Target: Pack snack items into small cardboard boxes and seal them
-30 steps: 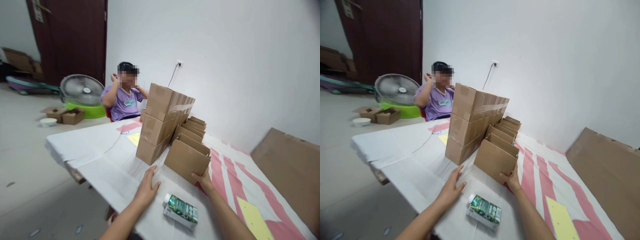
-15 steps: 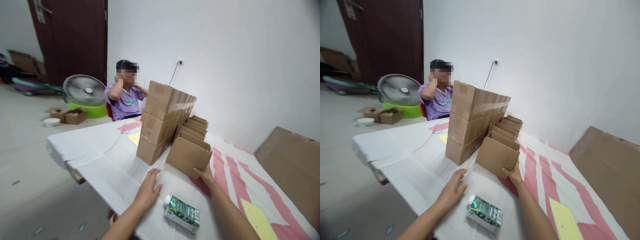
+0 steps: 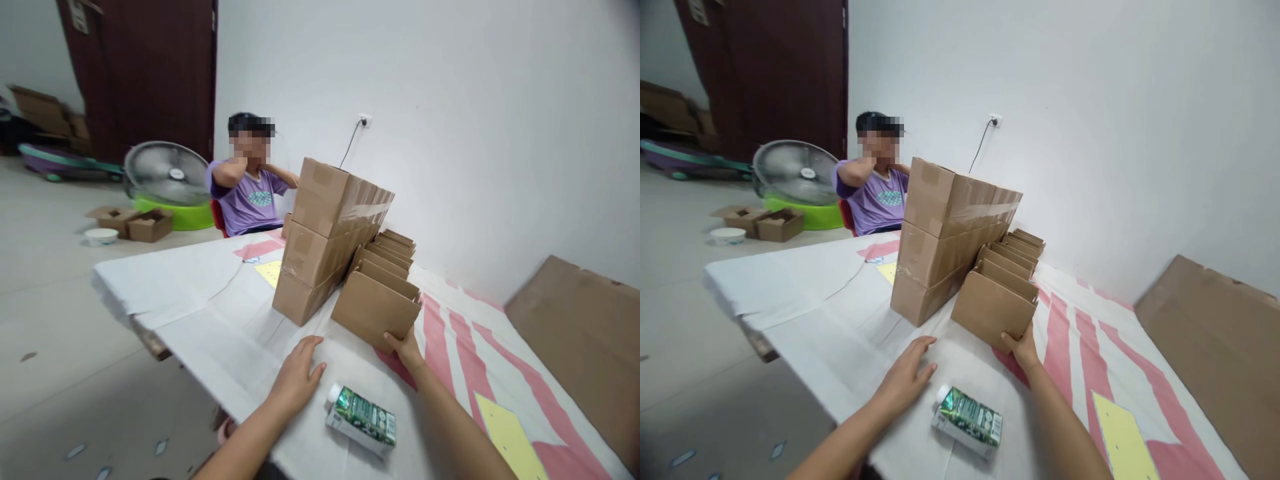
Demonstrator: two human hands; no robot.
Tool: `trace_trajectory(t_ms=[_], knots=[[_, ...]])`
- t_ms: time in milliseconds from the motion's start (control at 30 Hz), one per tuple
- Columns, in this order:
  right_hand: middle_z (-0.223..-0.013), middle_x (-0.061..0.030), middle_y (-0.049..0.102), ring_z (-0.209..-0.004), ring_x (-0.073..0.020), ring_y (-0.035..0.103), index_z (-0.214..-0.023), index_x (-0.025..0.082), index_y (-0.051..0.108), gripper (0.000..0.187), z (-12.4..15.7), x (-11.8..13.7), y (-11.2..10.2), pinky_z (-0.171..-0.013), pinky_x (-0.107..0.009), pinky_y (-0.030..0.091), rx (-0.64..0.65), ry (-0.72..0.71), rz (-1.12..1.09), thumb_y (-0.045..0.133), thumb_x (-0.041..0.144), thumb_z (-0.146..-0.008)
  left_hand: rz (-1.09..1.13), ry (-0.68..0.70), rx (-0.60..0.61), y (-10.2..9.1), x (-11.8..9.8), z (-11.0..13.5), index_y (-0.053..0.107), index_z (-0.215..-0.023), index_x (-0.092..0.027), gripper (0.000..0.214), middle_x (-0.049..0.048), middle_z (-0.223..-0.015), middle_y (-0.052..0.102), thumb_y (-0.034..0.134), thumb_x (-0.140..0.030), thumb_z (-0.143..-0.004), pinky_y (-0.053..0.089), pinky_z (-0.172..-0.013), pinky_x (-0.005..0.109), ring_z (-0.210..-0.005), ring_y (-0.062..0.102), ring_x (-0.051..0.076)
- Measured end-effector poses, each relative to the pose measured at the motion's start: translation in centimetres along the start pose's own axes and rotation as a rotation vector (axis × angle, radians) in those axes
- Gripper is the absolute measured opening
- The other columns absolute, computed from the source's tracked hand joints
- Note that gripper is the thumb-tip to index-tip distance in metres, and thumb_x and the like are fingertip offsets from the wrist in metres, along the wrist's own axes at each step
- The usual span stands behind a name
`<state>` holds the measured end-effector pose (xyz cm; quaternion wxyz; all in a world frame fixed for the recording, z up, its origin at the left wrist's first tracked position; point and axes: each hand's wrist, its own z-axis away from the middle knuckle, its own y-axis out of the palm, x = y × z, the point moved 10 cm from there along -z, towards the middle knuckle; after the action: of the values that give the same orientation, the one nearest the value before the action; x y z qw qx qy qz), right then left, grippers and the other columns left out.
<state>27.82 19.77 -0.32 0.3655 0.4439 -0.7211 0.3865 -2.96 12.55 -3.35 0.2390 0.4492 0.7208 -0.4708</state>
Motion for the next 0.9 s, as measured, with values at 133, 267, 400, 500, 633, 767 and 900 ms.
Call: trace_trajectory(t_ms=[133,267,400,500,633,767,900], knots=[[-0.116,-0.0099,0.062,-0.100,-0.0235,0.062,-0.125,0.022,0.042,0.067,1.1,0.2,0.8,-0.087,-0.040,0.050,0.009,0.049,0.031,0.070,0.038,-0.068,0.003,0.011,0.001,-0.1,-0.2,-0.1,0.053,-0.118,-0.017,0.040,0.0127,-0.123,0.057,0.052,-0.021,-0.078,0.046,-0.098,0.046,-0.115,0.054,0.026],[-0.121,-0.0127,0.058,-0.103,-0.0250,0.061,-0.129,0.020,0.042,0.068,3.7,1.0,0.5,-0.087,-0.041,0.051,0.018,0.081,0.071,0.067,0.046,-0.071,0.014,0.033,-0.012,-0.4,-0.4,-0.1,0.057,-0.111,-0.018,0.034,0.0109,-0.120,0.059,0.052,-0.021,-0.078,0.044,-0.100,0.045,-0.114,0.055,0.025],[-0.118,-0.0125,0.061,-0.107,-0.0270,0.058,-0.119,0.018,0.053,0.060,7.9,1.8,-1.0,-0.090,-0.040,0.048,0.041,0.167,0.164,0.059,0.058,-0.075,-0.018,0.032,-0.012,-1.2,-1.7,-0.2,0.061,-0.103,-0.020,0.027,0.0097,-0.116,0.061,0.053,-0.022,-0.078,0.045,-0.096,0.045,-0.110,0.056,0.025],[-0.109,-0.0098,0.064,-0.098,-0.0252,0.060,-0.106,0.020,0.061,0.052,11.5,1.9,-1.7,-0.081,-0.036,0.050,0.108,0.249,0.221,0.054,0.062,-0.077,-0.038,0.031,0.053,-2.2,-3.6,0.1,0.062,-0.101,-0.020,0.024,0.0086,-0.108,0.063,0.050,-0.027,-0.082,0.044,-0.095,0.043,-0.105,0.057,0.024],[-0.093,-0.0068,0.065,-0.063,-0.0162,0.059,-0.114,0.020,0.056,0.056,16.0,0.6,-1.6,-0.056,-0.029,0.049,0.196,0.367,0.189,0.048,0.064,-0.080,0.066,-0.032,0.412,-0.4,-5.2,1.8,0.060,-0.114,-0.023,0.037,0.0042,-0.097,0.063,0.052,-0.041,-0.083,0.048,-0.081,0.032,-0.086,0.061,0.019],[-0.110,-0.0105,0.061,-0.075,-0.0204,0.064,-0.125,0.021,0.047,0.070,18.4,1.0,0.3,-0.065,-0.032,0.051,0.366,0.317,0.120,0.065,0.059,-0.069,0.074,-0.025,0.605,1.8,-5.4,4.0,0.052,-0.130,-0.023,0.084,0.0074,-0.114,0.060,0.079,-0.040,-0.053,0.046,-0.089,0.034,-0.098,0.059,0.025],[-0.124,-0.0119,0.057,-0.112,-0.0299,0.055,-0.127,0.020,0.046,0.079,18.5,3.1,1.7,-0.096,-0.039,0.042,0.418,0.195,0.257,0.076,0.031,-0.055,0.012,-0.019,0.502,2.4,-4.9,3.9,0.057,-0.124,-0.024,0.072,0.0086,-0.116,0.062,0.074,-0.023,-0.054,0.043,-0.096,0.039,-0.109,0.056,0.030]])
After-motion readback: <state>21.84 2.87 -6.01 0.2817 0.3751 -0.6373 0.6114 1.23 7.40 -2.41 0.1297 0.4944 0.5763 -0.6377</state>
